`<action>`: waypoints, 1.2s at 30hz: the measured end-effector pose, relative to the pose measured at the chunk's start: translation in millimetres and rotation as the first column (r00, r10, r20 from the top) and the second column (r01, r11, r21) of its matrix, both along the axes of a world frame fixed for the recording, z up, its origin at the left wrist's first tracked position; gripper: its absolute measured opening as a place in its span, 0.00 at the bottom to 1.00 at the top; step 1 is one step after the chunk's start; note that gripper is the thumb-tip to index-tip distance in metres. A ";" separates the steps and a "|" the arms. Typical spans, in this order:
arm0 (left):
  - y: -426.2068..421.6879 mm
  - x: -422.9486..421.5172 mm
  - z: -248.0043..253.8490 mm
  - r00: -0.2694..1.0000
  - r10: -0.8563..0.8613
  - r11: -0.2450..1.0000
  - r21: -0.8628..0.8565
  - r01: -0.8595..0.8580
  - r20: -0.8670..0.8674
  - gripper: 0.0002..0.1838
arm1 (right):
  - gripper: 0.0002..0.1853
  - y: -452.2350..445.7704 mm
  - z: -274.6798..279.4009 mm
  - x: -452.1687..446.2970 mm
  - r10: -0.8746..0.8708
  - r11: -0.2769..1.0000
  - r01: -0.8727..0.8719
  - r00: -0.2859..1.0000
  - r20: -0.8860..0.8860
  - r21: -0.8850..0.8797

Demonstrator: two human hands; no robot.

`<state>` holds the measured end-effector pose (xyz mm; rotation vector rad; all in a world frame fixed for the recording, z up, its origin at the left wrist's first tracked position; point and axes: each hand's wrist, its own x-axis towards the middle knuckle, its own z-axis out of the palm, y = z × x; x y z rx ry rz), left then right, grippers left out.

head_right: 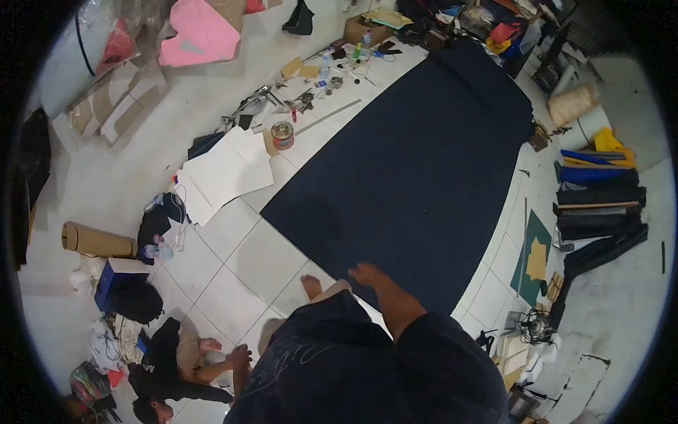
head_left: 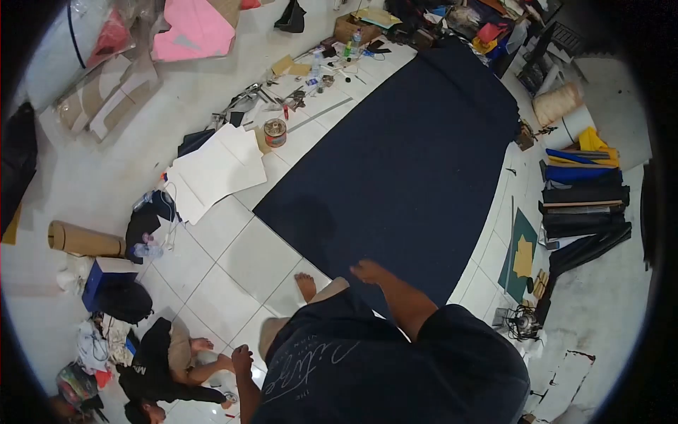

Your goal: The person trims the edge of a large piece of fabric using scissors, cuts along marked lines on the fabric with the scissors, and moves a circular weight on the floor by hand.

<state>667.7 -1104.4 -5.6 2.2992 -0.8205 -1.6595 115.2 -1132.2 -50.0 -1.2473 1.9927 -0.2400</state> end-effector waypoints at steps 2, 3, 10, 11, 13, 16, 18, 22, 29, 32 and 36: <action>-33.5 -5.5 8.3 0.855 -0.511 0.807 -0.292 0.514 0.093 0.17 | 0.28 -100.6 68.3 9.8 -0.176 0.972 0.148 0.973 0.149 0.181; -47.7 -14.2 3.6 0.928 -0.362 0.878 -0.300 0.373 0.092 0.15 | 0.26 -141.6 73.2 11.3 -0.222 0.967 0.191 0.955 0.195 0.166; -222.0 12.2 -13.4 0.935 -0.353 0.913 -0.206 0.352 0.032 0.17 | 0.24 -321.3 69.4 55.6 -0.301 0.953 0.298 0.920 0.253 0.049; -236.5 51.5 -62.2 0.845 -0.532 0.800 -0.297 0.522 0.051 0.17 | 0.24 -333.1 72.1 66.0 -0.325 0.945 0.311 0.923 0.207 0.097; -280.9 80.7 -63.0 0.867 -0.498 0.849 -0.218 0.481 -0.028 0.16 | 0.25 -325.1 62.3 83.8 -0.342 0.928 0.307 0.927 0.155 0.214; -391.7 86.7 -14.5 0.986 -0.165 0.979 0.122 0.162 0.012 0.14 | 0.27 -319.9 17.3 98.0 -0.361 0.900 0.291 0.915 0.181 0.324; -465.3 114.3 -13.8 0.972 -0.233 0.969 0.088 0.231 0.014 0.13 | 0.29 -309.9 12.3 115.9 -0.387 0.873 0.289 0.900 0.199 0.393; -607.8 109.7 19.3 0.970 -0.239 0.968 -0.071 0.242 0.048 0.12 | 0.30 -330.2 25.4 124.5 -0.492 0.847 0.470 0.870 0.031 0.251; -747.5 59.7 -52.7 0.900 -0.409 0.891 -0.149 0.430 0.153 0.13 | 0.28 -365.4 -4.3 96.0 -0.484 0.857 0.462 0.874 0.051 0.228; -769.6 -5.8 -64.9 0.386 -0.880 0.334 -0.215 0.918 0.277 0.14 | 0.26 -396.3 -25.0 67.0 -0.533 0.801 0.488 0.845 0.042 0.347; -760.9 -124.0 18.0 0.555 -0.827 0.556 -0.019 0.831 0.087 0.19 | 0.26 -450.2 -36.4 33.8 -0.534 0.835 0.538 0.843 -0.063 0.116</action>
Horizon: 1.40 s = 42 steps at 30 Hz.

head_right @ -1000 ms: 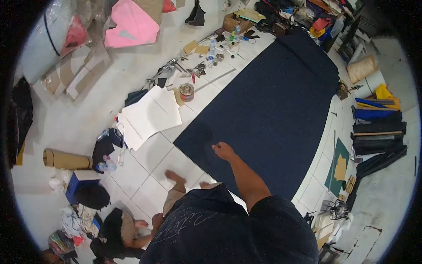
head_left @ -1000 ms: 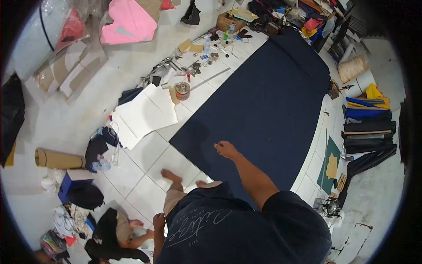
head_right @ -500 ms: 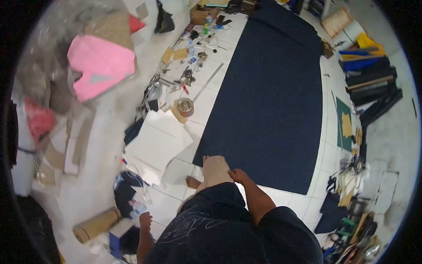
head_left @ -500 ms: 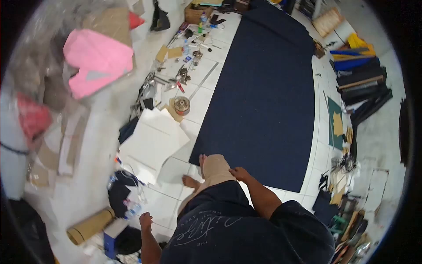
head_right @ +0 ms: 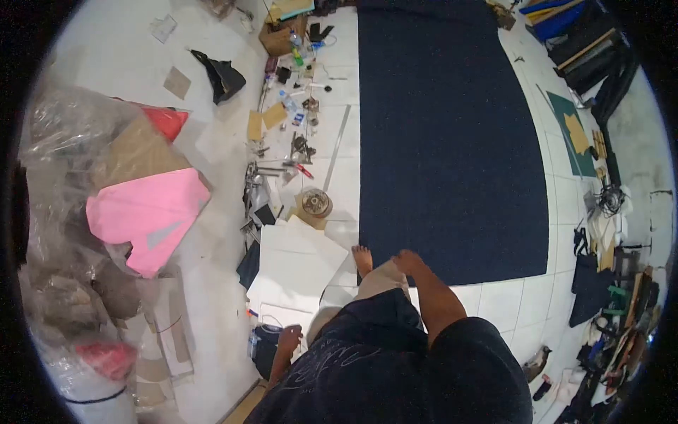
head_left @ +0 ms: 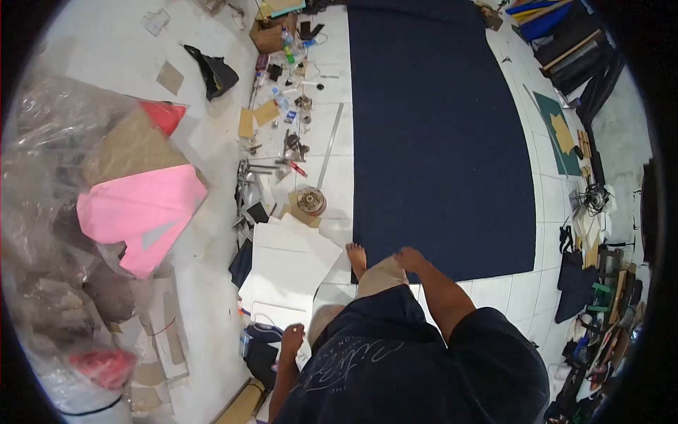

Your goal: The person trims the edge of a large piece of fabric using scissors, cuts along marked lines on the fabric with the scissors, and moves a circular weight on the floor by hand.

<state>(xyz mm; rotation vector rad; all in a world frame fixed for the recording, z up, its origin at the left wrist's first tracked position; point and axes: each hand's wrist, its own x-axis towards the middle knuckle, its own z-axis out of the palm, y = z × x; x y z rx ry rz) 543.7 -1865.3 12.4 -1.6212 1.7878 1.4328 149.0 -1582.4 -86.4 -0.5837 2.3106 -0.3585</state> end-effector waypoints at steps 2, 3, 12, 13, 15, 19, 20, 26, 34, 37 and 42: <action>-13.7 -24.5 17.4 0.996 -0.084 0.992 -0.098 0.083 -0.013 0.20 | 0.24 -38.5 10.9 -20.3 -0.073 0.997 0.076 0.991 0.109 -0.018; -24.8 -24.1 13.8 0.998 -0.069 0.995 -0.068 0.069 0.002 0.19 | 0.22 -62.3 22.9 -28.2 -0.136 0.990 0.142 0.979 0.153 -0.023; -61.6 -50.7 -79.2 0.932 -0.356 0.934 -0.022 0.358 0.067 0.20 | 0.21 -195.2 -72.3 -13.9 -0.210 0.973 0.228 0.940 0.270 -0.038; -48.7 -42.9 -109.7 0.911 -0.410 0.906 -0.098 0.412 0.043 0.22 | 0.22 -209.0 -106.0 -5.8 -0.108 0.990 0.128 0.956 0.271 -0.054; -22.9 -35.6 -143.6 0.810 -0.580 0.811 -0.039 0.584 0.081 0.26 | 0.24 -246.2 -157.3 0.5 0.009 1.000 -0.004 0.946 0.324 -0.016; 7.3 -64.3 -156.9 0.804 -0.455 0.865 -0.025 0.501 0.383 0.31 | 0.32 -355.4 -258.9 -24.4 0.104 0.994 -0.111 0.967 0.233 0.017; 4.3 -67.2 -159.4 0.801 -0.449 0.872 -0.003 0.490 0.397 0.31 | 0.32 -381.4 -281.2 -34.1 0.040 0.999 -0.041 0.983 0.182 -0.001; 8.3 -58.1 -167.5 0.872 -0.354 0.930 0.032 0.365 0.338 0.31 | 0.28 -467.0 -341.4 -82.9 0.092 0.995 -0.089 0.993 -0.071 0.049; 14.8 -73.7 -172.0 0.819 -0.406 0.910 0.092 0.405 0.407 0.29 | 0.22 -448.9 -367.7 -85.1 0.116 0.992 -0.120 0.989 -0.092 -0.037; 12.6 -69.3 -172.1 0.820 -0.434 0.894 0.062 0.444 0.374 0.30 | 0.22 -424.1 -366.5 -72.0 0.014 0.986 -0.035 0.991 -0.131 -0.161; 3.3 -68.6 -172.3 0.767 -0.527 0.832 0.041 0.553 0.367 0.29 | 0.18 -361.1 -341.8 -47.1 -0.151 0.942 0.092 0.975 -0.163 -0.322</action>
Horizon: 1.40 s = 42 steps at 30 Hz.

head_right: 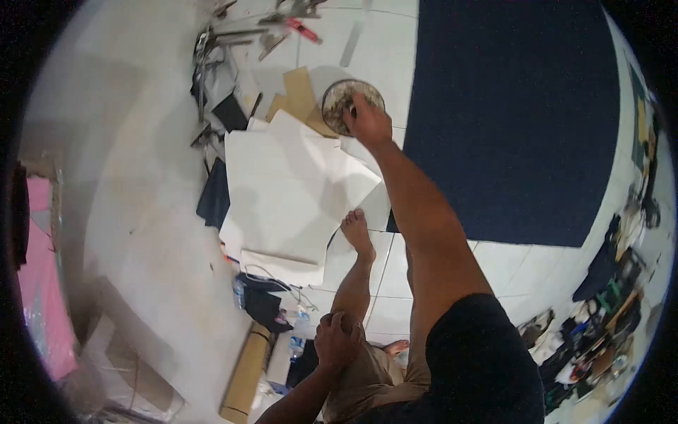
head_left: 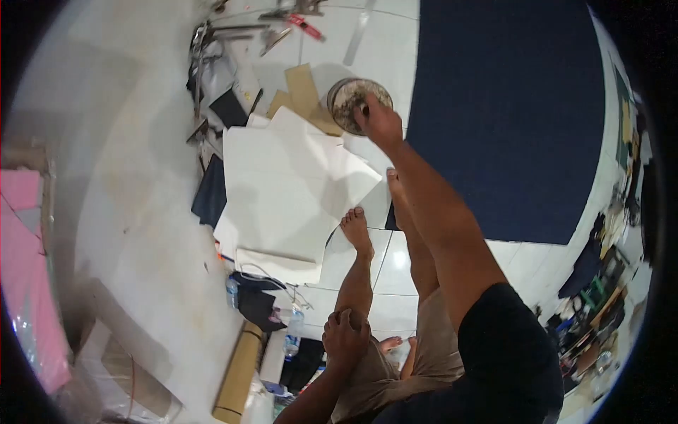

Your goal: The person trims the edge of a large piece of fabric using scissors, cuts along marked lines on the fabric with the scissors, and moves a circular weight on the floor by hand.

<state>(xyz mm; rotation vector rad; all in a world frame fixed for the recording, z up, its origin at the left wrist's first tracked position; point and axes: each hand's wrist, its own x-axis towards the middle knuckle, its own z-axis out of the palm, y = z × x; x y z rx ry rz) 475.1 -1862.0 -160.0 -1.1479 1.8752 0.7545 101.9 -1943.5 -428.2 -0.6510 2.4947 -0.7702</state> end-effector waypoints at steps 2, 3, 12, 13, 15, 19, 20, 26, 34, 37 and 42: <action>-4.0 -4.2 -3.8 0.996 -0.083 0.997 -0.005 0.083 -0.036 0.29 | 0.16 39.4 32.2 12.6 -0.110 0.994 0.109 0.994 0.024 0.030; -8.2 -5.3 -5.7 0.992 -0.123 0.992 -0.025 0.122 -0.023 0.29 | 0.16 60.4 42.2 21.0 -0.156 0.987 0.156 0.988 -0.001 0.043; -14.4 -4.8 2.3 0.840 -0.538 0.843 0.021 0.538 0.075 0.29 | 0.17 300.5 117.6 131.9 -0.622 0.755 0.624 0.779 -0.083 0.203; -6.1 -8.7 2.9 0.819 -0.570 0.822 0.031 0.569 0.067 0.29 | 0.19 326.2 119.2 143.3 -0.678 0.692 0.679 0.728 -0.102 0.247; 6.3 -9.4 7.2 0.752 -0.640 0.765 0.041 0.642 0.160 0.29 | 0.19 381.3 119.5 172.0 -0.759 0.597 0.758 0.640 -0.120 0.263; 29.0 2.7 1.0 0.678 -0.722 0.685 0.005 0.729 0.139 0.29 | 0.20 481.8 97.6 226.7 -0.867 0.413 0.866 0.469 -0.170 0.282; 38.3 1.8 0.7 0.661 -0.738 0.667 0.000 0.745 0.133 0.28 | 0.20 507.3 89.3 235.7 -0.870 0.381 0.848 0.464 -0.168 0.369; 101.2 5.3 -5.1 0.519 -0.823 0.524 -0.047 0.851 0.230 0.28 | 0.19 631.3 34.1 281.9 -0.916 0.281 0.898 0.356 -0.184 0.337; 174.9 10.8 -12.6 0.389 -0.836 0.408 -0.037 0.912 0.388 0.31 | 0.19 708.9 9.5 279.8 -0.957 0.222 0.929 0.267 -0.117 0.297; 191.3 9.6 -13.7 0.371 -0.848 0.375 -0.065 0.925 0.377 0.31 | 0.18 716.8 6.0 265.1 -0.964 0.206 0.935 0.245 -0.105 0.290; 219.1 0.1 -10.6 0.302 -0.863 0.317 -0.030 0.948 0.406 0.30 | 0.18 724.1 -8.7 259.8 -0.978 0.187 0.944 0.204 -0.038 0.272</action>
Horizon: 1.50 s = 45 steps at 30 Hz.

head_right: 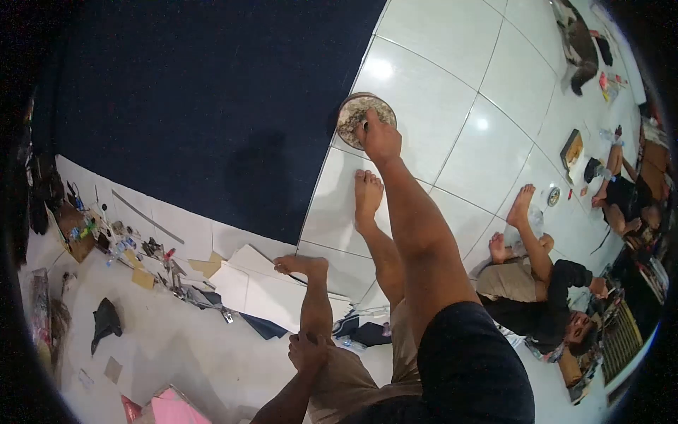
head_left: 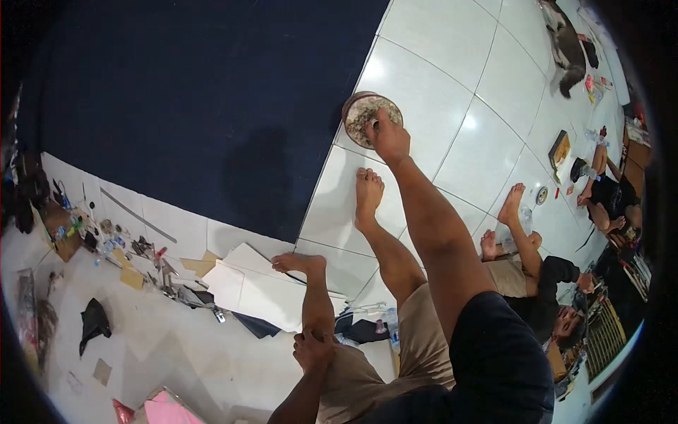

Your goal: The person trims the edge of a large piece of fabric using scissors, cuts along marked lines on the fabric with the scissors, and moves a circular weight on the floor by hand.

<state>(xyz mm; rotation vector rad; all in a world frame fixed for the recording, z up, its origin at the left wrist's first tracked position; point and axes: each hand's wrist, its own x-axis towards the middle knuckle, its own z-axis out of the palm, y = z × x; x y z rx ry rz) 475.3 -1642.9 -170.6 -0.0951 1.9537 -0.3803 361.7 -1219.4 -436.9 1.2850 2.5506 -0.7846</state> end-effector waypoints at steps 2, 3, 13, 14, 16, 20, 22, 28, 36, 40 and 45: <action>2.8 0.0 -2.2 0.999 -0.042 0.999 0.003 0.043 -0.007 0.30 | 0.19 0.9 -7.1 3.3 0.005 0.999 -0.005 1.000 -0.014 0.038; 5.7 -0.2 -1.8 0.997 -0.074 0.997 0.003 0.074 -0.015 0.30 | 0.20 2.1 -6.4 4.0 -0.005 0.998 0.007 0.999 -0.042 0.062; 18.9 -3.7 -3.7 0.979 -0.205 0.976 0.076 0.204 0.002 0.29 | 0.20 8.5 -2.2 7.7 -0.136 0.990 0.138 0.989 0.063 -0.030; 21.3 -2.6 -4.1 0.975 -0.220 0.973 0.076 0.220 -0.006 0.28 | 0.20 10.5 0.0 8.5 -0.140 0.990 0.142 0.988 0.062 -0.023; 23.8 -4.1 -5.8 0.970 -0.241 0.967 0.074 0.242 -0.024 0.27 | 0.22 9.6 -0.2 6.8 -0.191 0.976 0.197 0.979 0.069 -0.095; 24.6 -4.4 -8.3 0.944 -0.326 0.932 0.155 0.328 -0.043 0.26 | 0.25 12.4 -4.2 7.7 -0.193 0.972 0.204 0.976 0.098 -0.120; 23.9 -4.7 -9.8 0.926 -0.371 0.904 0.202 0.377 -0.070 0.25 | 0.26 14.4 7.1 8.1 -0.197 0.966 0.212 0.974 0.111 -0.147; 27.6 -22.5 -13.6 0.868 -0.495 0.848 0.203 0.490 -0.031 0.24 | 0.29 -57.6 97.3 70.0 -0.127 0.973 0.121 0.992 -0.017 -0.197; 27.0 -58.6 8.7 0.871 -0.481 0.861 0.242 0.448 0.099 0.27 | 0.30 -248.8 323.9 262.0 0.330 0.846 -0.224 0.933 0.146 -0.485; 24.3 -52.9 5.0 0.846 -0.517 0.845 0.235 0.481 0.130 0.28 | 0.18 -267.1 371.4 278.6 0.482 0.747 -0.248 0.842 0.244 -0.617; 8.4 -18.9 -4.7 0.848 -0.528 0.823 0.219 0.523 -0.041 0.27 | 0.16 -285.7 356.5 321.5 0.411 0.764 -0.234 0.895 0.174 -0.601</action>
